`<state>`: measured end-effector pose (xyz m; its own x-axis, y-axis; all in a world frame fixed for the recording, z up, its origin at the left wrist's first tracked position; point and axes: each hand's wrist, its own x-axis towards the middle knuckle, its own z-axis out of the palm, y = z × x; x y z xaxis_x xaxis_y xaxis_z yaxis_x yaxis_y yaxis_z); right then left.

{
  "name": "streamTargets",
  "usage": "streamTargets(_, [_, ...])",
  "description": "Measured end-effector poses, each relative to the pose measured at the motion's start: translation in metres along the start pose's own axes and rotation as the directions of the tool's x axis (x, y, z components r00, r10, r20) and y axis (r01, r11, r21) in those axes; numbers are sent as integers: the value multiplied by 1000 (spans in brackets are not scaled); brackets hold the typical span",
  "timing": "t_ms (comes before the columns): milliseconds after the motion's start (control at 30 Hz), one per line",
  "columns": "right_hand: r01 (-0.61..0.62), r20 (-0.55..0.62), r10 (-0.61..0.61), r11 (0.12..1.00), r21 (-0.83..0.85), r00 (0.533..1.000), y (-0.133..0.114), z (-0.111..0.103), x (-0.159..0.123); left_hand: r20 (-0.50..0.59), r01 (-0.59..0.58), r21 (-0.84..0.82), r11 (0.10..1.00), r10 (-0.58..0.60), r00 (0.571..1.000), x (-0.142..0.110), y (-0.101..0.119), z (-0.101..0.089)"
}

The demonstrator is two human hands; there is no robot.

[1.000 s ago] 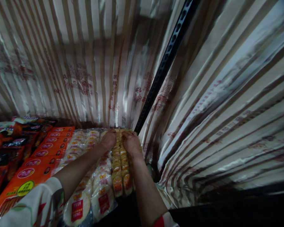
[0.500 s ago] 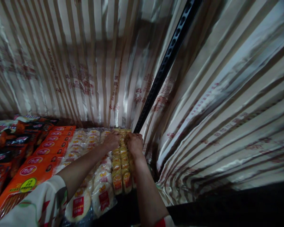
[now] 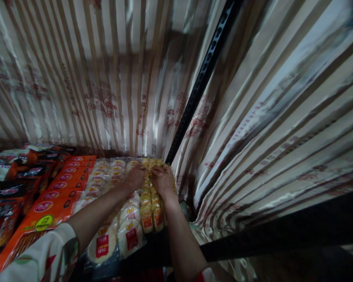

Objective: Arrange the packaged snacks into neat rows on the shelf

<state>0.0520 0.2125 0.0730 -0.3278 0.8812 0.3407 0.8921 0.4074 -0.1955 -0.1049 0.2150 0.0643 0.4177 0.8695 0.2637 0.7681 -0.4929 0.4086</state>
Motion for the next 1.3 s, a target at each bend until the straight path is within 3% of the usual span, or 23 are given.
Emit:
streamTargets(167, [-73,-49,76,995,66,996,-2,-13,-8,-18,11,62,998,-10,1000,-7,8,-4])
streamTargets(367, [-197,-29,197,980,-4,980,-6,-22,-21,-5,-56,92,994,57,998,-9,20,0])
streamTargets(567, [-198,-20,198,980,7,980,-5,-19,-25,-24,-26,93,995,28,999,-9,24,4])
streamTargets(800, [-206,-107,213,975,81,971,-5,-23,-38,-82,123,69,990,-117,990,-23,30,-6])
streamTargets(1067, [-105,-20,108,989,104,994,-8,-18,-42,35,79,51,996,-81,996,-23,34,-6])
streamTargets(1300, [-186,-83,200,970,158,976,-9,-17,-54,-5,60,68,996,-60,998,-39,48,-9])
